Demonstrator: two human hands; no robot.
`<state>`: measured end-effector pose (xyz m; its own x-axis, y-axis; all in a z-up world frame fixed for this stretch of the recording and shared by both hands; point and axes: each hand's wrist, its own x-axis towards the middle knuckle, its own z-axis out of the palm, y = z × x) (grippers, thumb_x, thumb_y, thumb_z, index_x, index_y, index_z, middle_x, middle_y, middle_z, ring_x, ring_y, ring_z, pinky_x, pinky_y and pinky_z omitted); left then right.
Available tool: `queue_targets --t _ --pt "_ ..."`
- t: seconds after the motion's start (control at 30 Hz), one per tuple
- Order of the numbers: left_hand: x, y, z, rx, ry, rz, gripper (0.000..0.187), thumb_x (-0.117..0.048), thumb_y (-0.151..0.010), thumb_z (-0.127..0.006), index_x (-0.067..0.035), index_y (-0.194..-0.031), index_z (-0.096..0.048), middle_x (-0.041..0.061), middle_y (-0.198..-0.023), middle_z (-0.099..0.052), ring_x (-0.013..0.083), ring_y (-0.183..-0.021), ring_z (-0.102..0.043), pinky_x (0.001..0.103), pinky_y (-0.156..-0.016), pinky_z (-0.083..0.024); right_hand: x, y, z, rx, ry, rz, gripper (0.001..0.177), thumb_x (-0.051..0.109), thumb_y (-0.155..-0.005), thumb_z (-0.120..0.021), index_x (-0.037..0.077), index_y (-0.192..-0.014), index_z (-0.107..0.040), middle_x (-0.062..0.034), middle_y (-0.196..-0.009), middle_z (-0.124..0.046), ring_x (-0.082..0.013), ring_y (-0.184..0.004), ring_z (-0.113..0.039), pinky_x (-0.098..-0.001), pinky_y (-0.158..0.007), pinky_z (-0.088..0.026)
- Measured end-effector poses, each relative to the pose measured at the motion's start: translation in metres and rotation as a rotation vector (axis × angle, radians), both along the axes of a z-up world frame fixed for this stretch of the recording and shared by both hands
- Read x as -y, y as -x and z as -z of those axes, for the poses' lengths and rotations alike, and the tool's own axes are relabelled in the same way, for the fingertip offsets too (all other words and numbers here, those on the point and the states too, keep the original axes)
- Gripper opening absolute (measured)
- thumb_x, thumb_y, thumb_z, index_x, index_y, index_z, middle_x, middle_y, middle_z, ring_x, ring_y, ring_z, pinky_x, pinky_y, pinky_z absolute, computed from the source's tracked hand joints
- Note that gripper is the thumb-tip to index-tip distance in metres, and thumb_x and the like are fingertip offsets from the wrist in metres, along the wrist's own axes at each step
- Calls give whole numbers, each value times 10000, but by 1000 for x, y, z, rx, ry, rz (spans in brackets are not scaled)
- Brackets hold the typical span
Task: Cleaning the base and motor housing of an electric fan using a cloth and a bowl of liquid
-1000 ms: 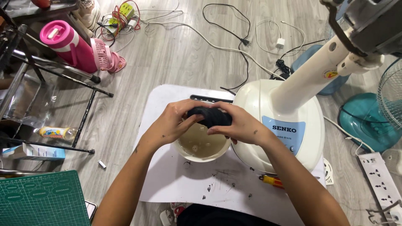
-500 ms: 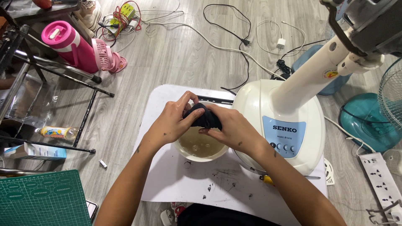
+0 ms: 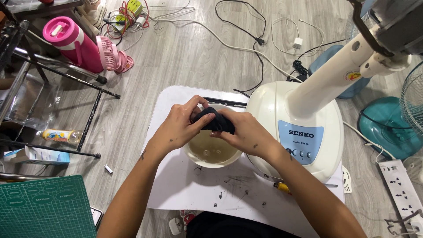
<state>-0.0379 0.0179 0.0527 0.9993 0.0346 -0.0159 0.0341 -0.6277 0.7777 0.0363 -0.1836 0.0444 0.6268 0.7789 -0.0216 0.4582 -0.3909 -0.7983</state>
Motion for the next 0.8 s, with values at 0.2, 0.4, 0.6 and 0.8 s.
queue_targets --t 0.2,0.4,0.6,0.8 --pt "0 1 -2 18 17 17 263 -296 -984 -655 -80 -1121 -598 96 -701 -710 167 -564 -691 276 -548 -568 1 0 -4 -17 1 1 431 268 -874 -763 91 -1251 -656 -184 -964 -776 -383 -951 -758 -476 -838 -613" --pt "-2 4 1 120 -31 63 247 -273 -1000 -632 -86 -1156 -595 127 -779 -755 210 -627 -704 300 -579 -589 3 -5 3 -37 -30 2 430 284 -883 -761 116 -1263 -653 -192 -969 -777 -391 -930 -760 -475 -830 -614" --pt "-5 9 8 500 -168 371 825 -50 -761 -647 -72 -1538 -373 279 -1526 -438 469 -1349 -513 535 -1088 -484 2 -25 22 -363 -133 97 120 136 -901 -673 24 -898 -631 -138 -668 -675 -189 -402 -587 -263 -240 -426" --pt "-11 -37 58 1202 -876 276 352 -318 -1100 -437 -285 -1420 -580 145 -1373 -611 334 -904 -634 389 -766 -570 6 -42 33 -1053 -242 -149 120 107 -977 -569 19 -953 -491 -136 -590 -463 -115 -275 -369 -221 -146 -233"
